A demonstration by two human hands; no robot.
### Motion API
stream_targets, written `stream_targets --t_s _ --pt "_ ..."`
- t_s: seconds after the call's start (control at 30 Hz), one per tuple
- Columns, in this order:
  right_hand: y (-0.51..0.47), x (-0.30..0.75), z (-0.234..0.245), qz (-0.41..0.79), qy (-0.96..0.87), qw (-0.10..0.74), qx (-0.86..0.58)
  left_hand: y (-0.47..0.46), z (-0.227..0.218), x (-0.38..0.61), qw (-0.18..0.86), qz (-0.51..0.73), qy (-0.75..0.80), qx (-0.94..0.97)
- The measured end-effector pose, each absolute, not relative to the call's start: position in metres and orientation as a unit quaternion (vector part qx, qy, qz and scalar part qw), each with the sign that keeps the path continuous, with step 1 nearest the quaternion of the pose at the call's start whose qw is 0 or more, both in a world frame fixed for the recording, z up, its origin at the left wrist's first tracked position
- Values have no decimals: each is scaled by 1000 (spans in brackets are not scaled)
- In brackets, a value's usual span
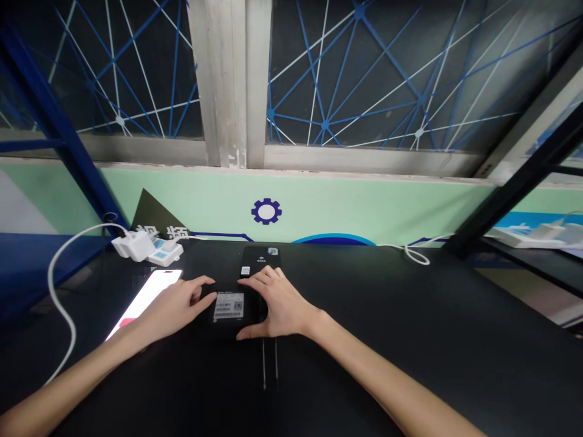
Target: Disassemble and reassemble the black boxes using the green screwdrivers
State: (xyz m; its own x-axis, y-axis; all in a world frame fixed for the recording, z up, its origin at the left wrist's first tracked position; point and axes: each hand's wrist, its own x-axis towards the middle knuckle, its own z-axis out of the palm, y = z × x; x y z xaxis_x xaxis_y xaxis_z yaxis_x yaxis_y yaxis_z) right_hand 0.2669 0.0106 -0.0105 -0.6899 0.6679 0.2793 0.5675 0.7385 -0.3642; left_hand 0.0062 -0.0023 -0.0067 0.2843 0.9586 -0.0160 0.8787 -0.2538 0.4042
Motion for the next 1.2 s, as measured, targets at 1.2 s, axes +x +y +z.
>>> stream_targets --t_s 1.2 --pt "11 268 -25 13 -906 353 -234 10 0 -6 610 363 481 514"
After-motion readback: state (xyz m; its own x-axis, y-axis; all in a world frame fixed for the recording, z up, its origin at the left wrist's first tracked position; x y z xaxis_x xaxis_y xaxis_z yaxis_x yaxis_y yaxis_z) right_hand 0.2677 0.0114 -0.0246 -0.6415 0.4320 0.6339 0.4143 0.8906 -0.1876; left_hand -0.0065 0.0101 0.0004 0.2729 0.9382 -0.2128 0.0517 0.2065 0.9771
